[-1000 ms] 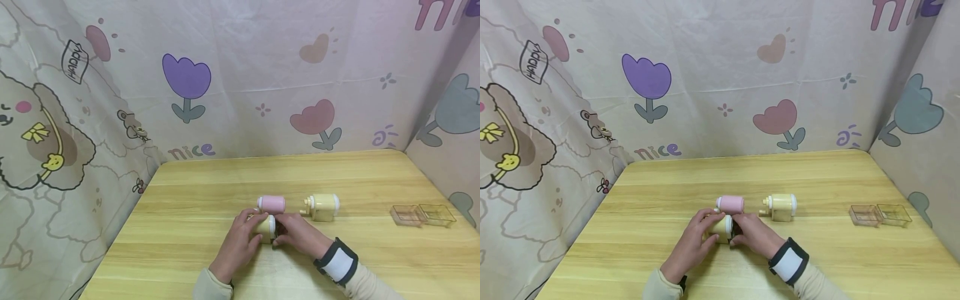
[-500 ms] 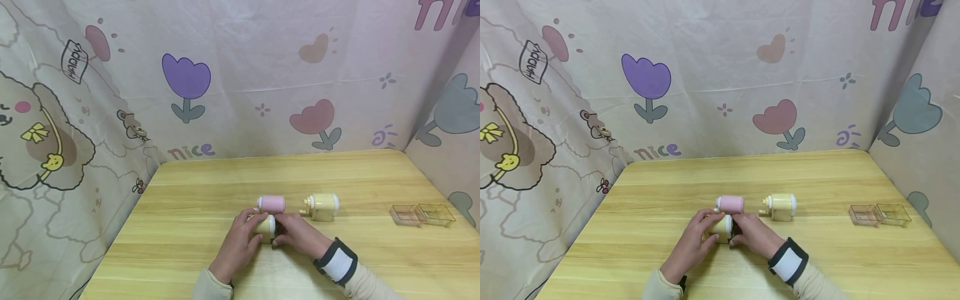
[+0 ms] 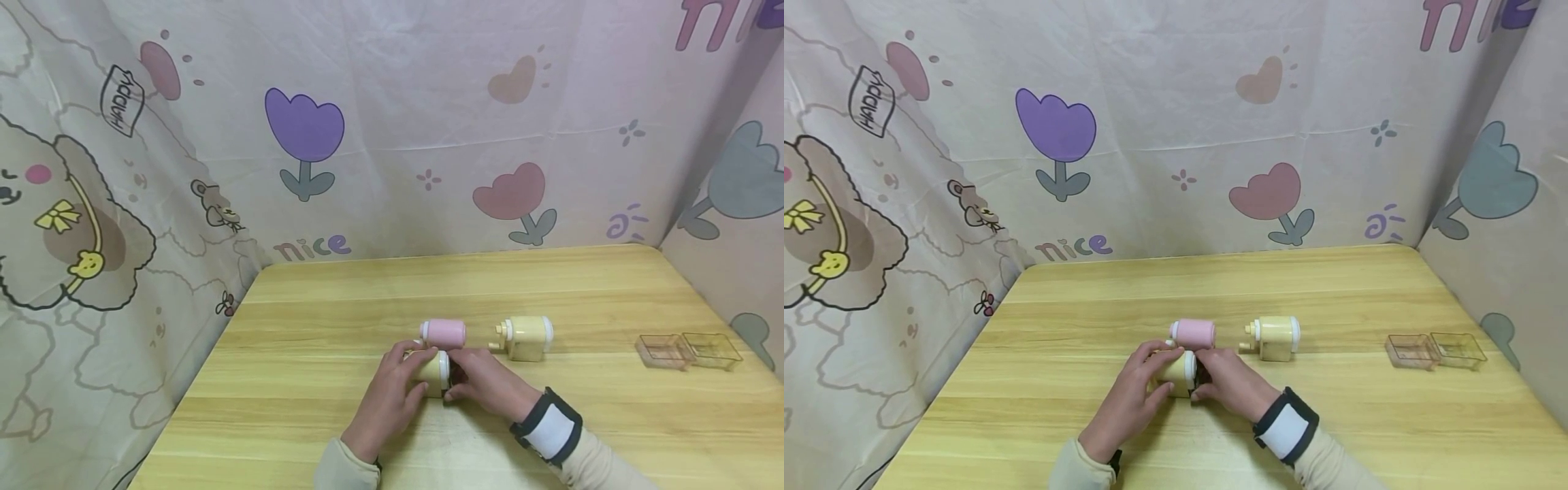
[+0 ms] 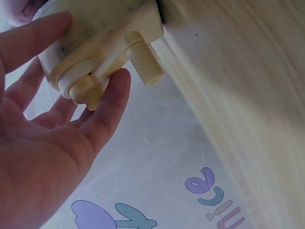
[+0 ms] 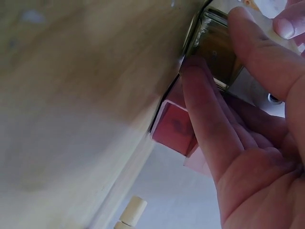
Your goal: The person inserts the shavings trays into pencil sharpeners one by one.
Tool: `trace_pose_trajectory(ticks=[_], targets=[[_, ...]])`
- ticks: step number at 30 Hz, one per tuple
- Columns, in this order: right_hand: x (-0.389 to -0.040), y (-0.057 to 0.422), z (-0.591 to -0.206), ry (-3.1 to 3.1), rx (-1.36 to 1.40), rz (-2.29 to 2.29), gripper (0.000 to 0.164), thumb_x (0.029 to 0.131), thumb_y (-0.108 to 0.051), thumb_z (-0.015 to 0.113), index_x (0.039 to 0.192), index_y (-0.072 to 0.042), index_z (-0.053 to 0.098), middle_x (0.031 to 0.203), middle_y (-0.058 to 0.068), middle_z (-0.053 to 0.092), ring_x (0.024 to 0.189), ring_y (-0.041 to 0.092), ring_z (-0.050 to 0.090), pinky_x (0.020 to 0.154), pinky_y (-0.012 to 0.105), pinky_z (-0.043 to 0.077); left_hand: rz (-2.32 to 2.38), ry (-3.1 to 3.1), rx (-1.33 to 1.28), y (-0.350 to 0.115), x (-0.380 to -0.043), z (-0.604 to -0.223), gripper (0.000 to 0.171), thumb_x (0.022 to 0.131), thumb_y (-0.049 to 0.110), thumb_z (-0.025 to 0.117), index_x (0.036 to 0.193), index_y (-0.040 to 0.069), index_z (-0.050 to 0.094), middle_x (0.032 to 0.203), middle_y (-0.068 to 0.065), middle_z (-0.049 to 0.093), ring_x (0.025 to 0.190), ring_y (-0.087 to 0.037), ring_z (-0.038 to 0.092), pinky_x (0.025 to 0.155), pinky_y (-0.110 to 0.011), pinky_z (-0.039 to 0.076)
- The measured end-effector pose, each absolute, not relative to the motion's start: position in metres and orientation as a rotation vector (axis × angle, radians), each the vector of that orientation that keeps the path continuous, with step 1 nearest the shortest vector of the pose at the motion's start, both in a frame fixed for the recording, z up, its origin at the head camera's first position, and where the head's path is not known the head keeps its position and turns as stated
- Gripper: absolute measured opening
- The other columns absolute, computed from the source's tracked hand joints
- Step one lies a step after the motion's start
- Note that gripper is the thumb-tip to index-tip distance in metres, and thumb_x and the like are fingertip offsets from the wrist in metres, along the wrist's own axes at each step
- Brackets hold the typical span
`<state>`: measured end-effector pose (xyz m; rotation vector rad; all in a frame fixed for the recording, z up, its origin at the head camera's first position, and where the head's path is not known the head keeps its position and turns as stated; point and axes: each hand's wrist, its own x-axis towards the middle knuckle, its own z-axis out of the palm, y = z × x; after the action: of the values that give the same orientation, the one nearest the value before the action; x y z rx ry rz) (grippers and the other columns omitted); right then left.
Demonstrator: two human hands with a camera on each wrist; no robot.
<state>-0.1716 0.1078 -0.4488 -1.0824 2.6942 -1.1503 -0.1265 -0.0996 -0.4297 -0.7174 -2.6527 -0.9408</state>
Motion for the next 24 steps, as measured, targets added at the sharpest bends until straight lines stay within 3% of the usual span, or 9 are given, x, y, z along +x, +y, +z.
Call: trace_pose_trajectory(ticks=[13,24], targets=[[-0.1701,0.106,-0.4504,2.747,-1.029,-1.136,0.052,0.066,-0.022,0.083,0.112,-0.008,0.062,0.102,0.003,0.066,0.092,0.012,0.061,0.08,0.031,0.051,-0.925,-2.657,-0.702,-0.0981,-0.1259,-0.4293,0.054,0.083,0.008,0.069,0.134,0.021,0.056,0.133,-0.003,0.048,0.122,-0.021,0.046,0.096,-0.036,0.044],[-0.1684,0.1065,-0.4501,2.758,-0.979,-1.114,0.053,0.066,-0.023,0.083,0.112,-0.007,0.061,0.102,0.004,0.067,0.093,0.015,0.062,0.083,0.031,0.05,-0.92,-2.648,-0.701,-0.0981,-0.1254,-0.4301,0.055,0.083,0.009,0.07,0.134,0.023,0.056,0.133,-0.003,0.049,0.121,-0.021,0.047,0.094,-0.037,0.046]])
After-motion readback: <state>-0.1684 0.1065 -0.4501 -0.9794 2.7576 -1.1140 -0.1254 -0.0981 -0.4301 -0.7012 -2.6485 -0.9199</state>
